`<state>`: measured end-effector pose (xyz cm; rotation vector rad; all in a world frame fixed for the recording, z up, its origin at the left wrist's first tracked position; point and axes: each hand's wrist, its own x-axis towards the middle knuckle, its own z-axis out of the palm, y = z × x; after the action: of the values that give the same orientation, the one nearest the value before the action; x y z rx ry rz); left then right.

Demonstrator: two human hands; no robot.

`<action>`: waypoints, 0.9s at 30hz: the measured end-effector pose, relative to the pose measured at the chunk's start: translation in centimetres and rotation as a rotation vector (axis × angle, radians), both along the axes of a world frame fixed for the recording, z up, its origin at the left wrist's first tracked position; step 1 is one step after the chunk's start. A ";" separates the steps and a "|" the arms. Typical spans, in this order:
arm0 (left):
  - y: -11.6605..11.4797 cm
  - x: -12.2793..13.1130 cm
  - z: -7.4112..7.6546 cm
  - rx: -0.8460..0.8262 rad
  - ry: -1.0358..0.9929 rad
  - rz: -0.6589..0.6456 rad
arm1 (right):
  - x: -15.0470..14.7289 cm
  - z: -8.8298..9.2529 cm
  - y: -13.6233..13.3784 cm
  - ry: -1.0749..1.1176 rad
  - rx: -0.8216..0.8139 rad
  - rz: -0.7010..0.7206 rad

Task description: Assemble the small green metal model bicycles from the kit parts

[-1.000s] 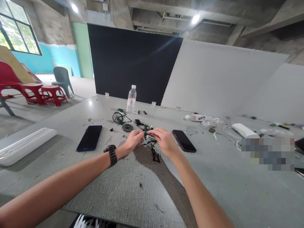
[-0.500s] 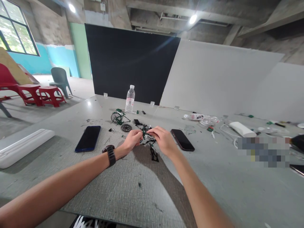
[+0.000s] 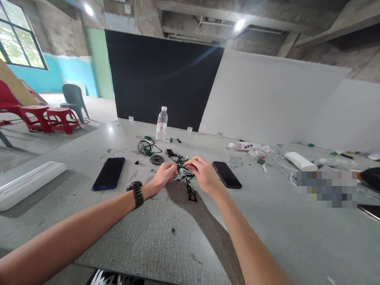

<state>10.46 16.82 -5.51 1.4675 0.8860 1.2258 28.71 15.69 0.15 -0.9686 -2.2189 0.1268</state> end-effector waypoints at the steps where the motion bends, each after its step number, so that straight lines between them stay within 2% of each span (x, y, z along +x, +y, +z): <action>1: 0.0 0.0 0.0 0.003 0.002 0.000 | 0.0 0.0 0.0 -0.001 -0.001 -0.002; 27: 0.0 0.0 0.2 -0.007 0.000 0.016 | -0.2 0.0 -0.2 -0.032 0.012 -0.016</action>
<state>10.49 16.80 -5.34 1.4571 0.9028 1.2333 28.48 15.53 0.11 -0.9875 -2.2384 0.0915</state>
